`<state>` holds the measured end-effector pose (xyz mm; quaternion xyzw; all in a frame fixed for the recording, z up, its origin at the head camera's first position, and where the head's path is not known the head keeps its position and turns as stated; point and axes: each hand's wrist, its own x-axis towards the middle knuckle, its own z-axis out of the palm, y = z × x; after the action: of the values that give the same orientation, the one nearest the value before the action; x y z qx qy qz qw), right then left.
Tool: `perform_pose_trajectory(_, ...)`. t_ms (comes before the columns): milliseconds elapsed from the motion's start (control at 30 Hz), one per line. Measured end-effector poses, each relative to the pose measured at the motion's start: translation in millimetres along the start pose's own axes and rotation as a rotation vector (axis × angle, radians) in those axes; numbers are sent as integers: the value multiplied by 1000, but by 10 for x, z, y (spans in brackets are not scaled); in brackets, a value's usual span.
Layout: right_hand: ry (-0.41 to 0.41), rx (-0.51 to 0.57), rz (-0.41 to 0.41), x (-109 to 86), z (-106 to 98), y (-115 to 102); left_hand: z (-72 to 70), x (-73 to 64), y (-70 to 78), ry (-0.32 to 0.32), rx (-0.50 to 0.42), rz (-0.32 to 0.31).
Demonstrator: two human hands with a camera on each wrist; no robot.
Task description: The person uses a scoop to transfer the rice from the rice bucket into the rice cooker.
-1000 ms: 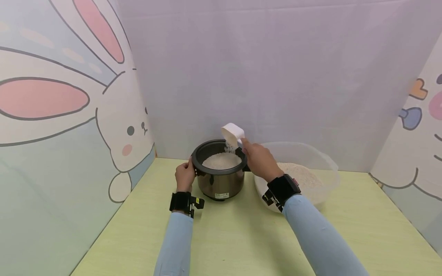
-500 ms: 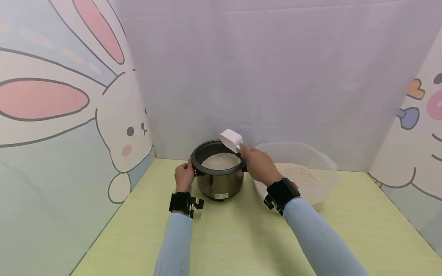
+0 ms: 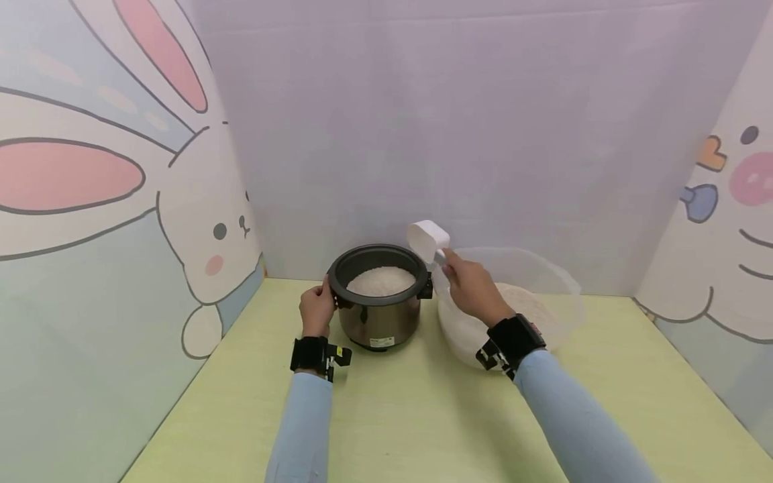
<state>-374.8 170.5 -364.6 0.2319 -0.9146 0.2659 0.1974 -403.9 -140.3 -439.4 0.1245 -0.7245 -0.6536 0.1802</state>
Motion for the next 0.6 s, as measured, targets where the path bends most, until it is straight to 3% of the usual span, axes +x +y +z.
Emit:
perform_pose_trajectory(333, 11, -102, 100, -250, -460, 500, -11, 18, -11, -16, -20, 49)
perform_pose_trajectory(600, -35, -150, 132, -427, -529, 804, 2, 37, -46, -17, -28, 28)
